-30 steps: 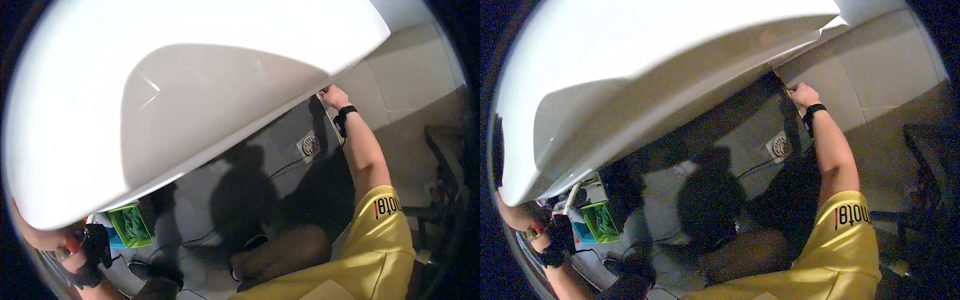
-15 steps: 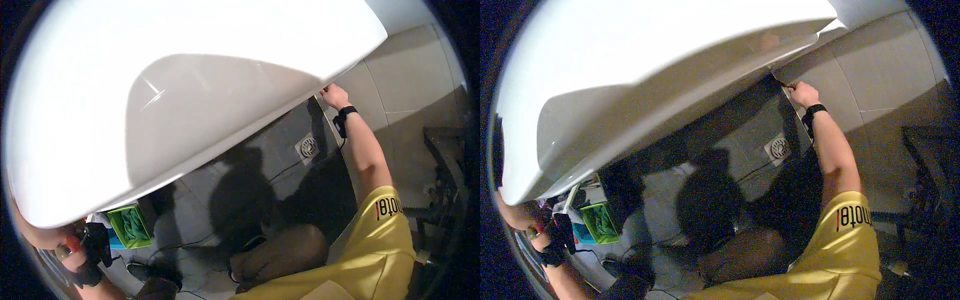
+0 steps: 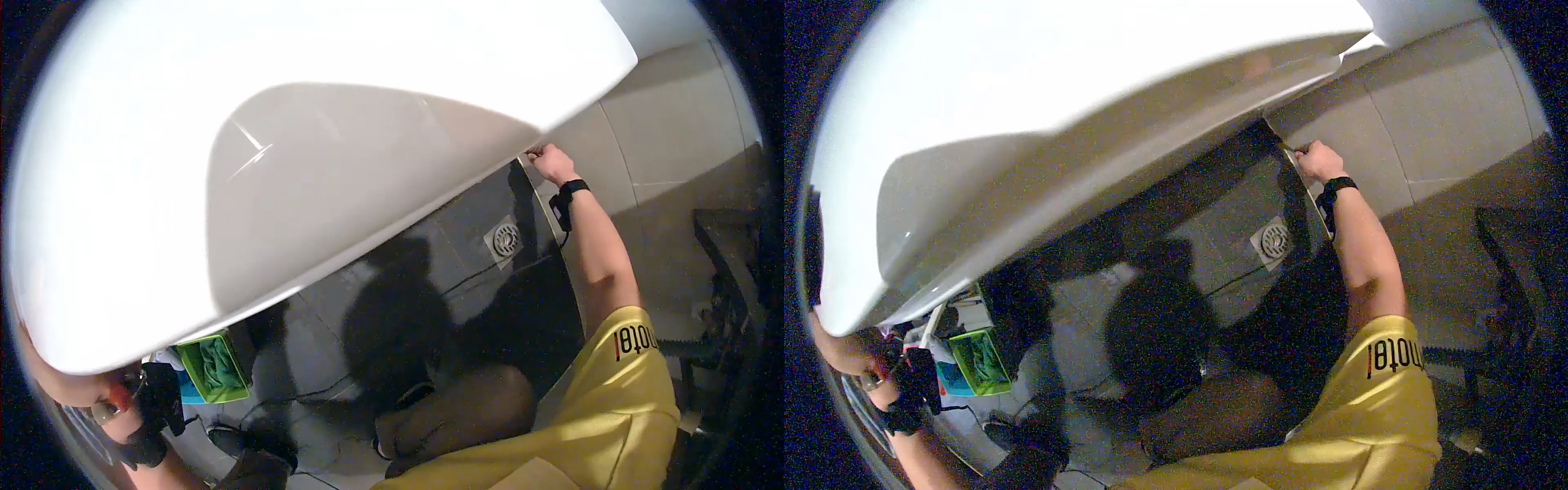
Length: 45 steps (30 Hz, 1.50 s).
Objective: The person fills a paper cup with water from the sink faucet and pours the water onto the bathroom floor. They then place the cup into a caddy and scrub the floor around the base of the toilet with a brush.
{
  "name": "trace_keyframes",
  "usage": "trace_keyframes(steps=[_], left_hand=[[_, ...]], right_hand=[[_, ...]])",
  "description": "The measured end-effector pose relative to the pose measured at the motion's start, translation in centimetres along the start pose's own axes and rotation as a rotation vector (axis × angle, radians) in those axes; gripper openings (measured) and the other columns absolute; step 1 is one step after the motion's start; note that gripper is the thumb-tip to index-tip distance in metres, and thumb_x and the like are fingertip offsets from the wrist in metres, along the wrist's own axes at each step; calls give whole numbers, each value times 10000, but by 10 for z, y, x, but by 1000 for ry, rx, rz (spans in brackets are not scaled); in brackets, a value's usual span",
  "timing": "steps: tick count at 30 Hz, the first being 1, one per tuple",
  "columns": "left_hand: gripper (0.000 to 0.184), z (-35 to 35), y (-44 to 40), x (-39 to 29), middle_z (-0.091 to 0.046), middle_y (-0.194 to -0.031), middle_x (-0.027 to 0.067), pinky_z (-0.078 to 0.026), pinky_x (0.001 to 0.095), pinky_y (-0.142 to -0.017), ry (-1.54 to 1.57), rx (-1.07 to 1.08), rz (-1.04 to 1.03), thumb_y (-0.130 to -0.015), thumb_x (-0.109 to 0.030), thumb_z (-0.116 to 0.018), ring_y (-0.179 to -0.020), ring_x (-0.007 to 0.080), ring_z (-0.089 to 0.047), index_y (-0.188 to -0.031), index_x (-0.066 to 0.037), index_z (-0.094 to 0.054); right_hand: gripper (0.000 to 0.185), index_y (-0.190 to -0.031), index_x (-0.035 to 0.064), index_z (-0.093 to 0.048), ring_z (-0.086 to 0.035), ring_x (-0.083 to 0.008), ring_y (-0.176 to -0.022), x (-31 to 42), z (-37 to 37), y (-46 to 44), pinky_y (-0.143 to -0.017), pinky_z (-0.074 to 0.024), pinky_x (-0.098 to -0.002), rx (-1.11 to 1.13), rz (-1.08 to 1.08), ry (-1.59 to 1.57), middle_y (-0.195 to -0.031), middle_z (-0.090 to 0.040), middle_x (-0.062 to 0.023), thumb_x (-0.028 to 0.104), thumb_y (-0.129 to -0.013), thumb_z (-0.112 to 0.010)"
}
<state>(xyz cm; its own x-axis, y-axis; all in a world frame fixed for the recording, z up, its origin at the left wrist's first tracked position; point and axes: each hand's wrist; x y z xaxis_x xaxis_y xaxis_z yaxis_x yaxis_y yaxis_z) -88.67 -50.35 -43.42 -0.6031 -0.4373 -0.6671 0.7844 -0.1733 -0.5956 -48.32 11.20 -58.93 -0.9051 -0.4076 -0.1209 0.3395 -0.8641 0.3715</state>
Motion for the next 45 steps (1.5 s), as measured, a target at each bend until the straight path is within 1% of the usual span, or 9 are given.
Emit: trace_keyframes(steps=[3, 9, 13, 17, 23, 27, 32, 35, 45], left_hand=[[363, -1, 1, -2, -583, -1063, 185, -485, 294, -743, 27, -4, 5, -851, -169, -442, -882, 231, -602, -1125, 58, -507], [356, 0, -1, -1, -588, -1045, 178, -485, 296, -735, 48, 0, 2, -837, -171, -460, -868, 227, -602, -1108, 52, -514], [351, -5, 1, -3, -592, -1033, 173, -485, 298, -729, 62, 7, -4, -827, -172, -472, -858, 224, -602, -1097, 48, -518], [347, -13, 4, -7, -595, -1021, 169, -485, 299, -723, 83, 9, -15, -818, -173, -485, -849, 221, -603, -1085, 45, -523], [341, -15, 4, -11, -600, -1002, 162, -485, 301, -714, 90, 2, -24, -804, -174, -503, -835, 217, -603, -1068, 39, -530], [337, -16, 5, -11, -603, -990, 158, -484, 303, -708, 87, 9, -23, -795, -175, -515, -825, 214, -604, -1057, 35, -535], [332, -10, 4, -9, -608, -975, 152, -484, 305, -701, 79, -5, -24, -783, -177, -531, -813, 211, -604, -1043, 30, -541], [329, -9, 6, -9, -610, -966, 149, -484, 306, -697, 72, -4, -23, -776, -177, -540, -806, 208, -604, -1034, 27, -544], [321, -8, 3, -4, -619, -936, 137, -484, 309, -682, 76, -4, -17, -752, -180, -571, -782, 201, -605, -1005, 17, -556]], right_hand=[[316, -1082, 216, -621, -584, -300, -956, 9, 11, 4, -834, -456, -375, -81, 12, 112, -1011, -628, -118, 341, -818, -502], [320, -1094, 225, -607, -589, -302, -937, -24, -44, 20, -804, -462, -405, -141, 13, 3, -985, -631, -123, 367, -831, -494], [326, -1135, 242, -582, -594, -326, -915, -21, -37, 25, -794, -465, -430, -195, 49, 51, -970, -630, -155, 339, -840, -482], [342, -1170, 260, -551, -590, -327, -925, -14, -45, 25, -801, -463, -428, -203, 59, 54, -987, -626, -149, 344, -849, -471], [342, -1175, 272, -542, -584, -326, -939, -35, -69, 29, -803, -460, -430, -267, 113, -82, -995, -623, -144, 350, -849, -474], [323, -1144, 251, -567, -572, -303, -961, -14, -49, 20, -809, -452, -392, -213, 31, -33, -999, -623, -115, 337, -840, -499], [322, -1138, 243, -568, -573, -305, -957, -39, -68, 18, -799, -452, -392, -283, 111, -106, -969, -631, -115, 343, -841, -494], [324, -1121, 215, -585, -576, -297, -962, -14, -46, 20, -810, -451, -382, -195, 42, -79, -985, -634, -103, 338, -833, -502], [334, -1128, 239, -587, -580, -315, -958, -28, -43, 21, -827, -450, -396, -166, 54, -106, -999, -628, -124, 361, -829, -502]])
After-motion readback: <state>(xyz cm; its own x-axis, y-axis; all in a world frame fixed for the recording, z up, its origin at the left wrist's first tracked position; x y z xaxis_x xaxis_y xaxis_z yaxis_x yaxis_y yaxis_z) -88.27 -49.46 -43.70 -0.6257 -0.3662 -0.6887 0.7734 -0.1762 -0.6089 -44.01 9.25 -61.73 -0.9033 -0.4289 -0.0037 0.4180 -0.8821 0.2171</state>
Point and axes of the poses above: each hand's wrist, its own y-axis away from the middle knuckle, its own z-axis out of the back of the hand, x = y × z
